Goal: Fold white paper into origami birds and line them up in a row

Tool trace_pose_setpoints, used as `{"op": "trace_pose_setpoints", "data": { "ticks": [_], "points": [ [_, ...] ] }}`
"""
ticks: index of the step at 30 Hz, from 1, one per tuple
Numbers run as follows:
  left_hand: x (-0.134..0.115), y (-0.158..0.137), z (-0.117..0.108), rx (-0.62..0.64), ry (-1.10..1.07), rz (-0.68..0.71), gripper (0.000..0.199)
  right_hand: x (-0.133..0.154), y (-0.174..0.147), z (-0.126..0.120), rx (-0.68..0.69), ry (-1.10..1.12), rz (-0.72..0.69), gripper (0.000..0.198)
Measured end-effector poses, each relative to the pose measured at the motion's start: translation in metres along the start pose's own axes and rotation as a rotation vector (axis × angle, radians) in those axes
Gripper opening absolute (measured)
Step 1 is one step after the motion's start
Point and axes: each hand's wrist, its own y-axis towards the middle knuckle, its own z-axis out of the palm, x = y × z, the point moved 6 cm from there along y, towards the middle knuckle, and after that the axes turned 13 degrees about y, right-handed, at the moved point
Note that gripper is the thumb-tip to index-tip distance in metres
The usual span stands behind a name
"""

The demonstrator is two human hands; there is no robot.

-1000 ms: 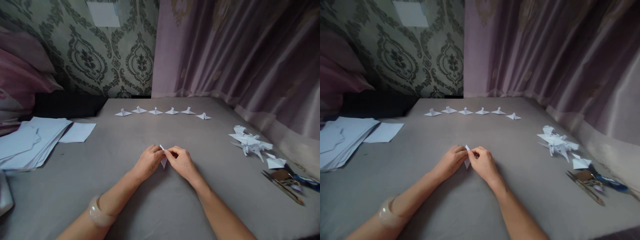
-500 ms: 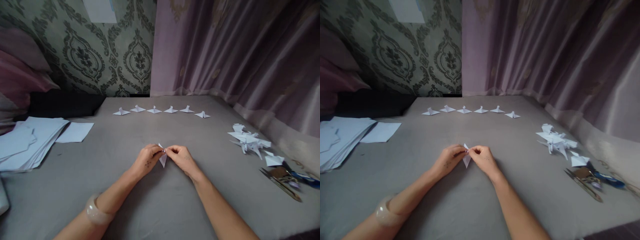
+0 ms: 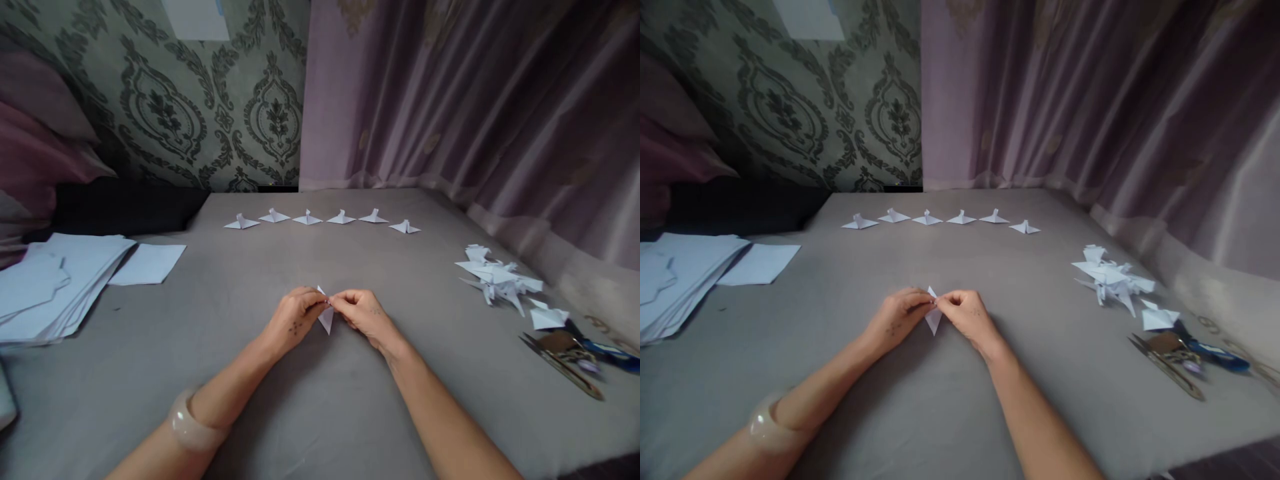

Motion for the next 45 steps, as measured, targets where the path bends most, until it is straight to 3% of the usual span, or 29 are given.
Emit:
{"op": "trace_pose_setpoints", "data": {
  "ticks": [22, 45],
  "points": [
    [-0.0037, -0.0002, -0.0011, -0.033, 0.067, 0.064, 0.013, -0.009, -0.0006, -0.0021, -0.064, 0.065, 0.18, 0.018],
    [-0.0023, 0.0007, 0.0015, -0.026, 0.053, -0.019, 0.013, -0.0024, 0.0017, -0.006, -0.039, -0.012, 0.048, 0.009]
  ]
}}
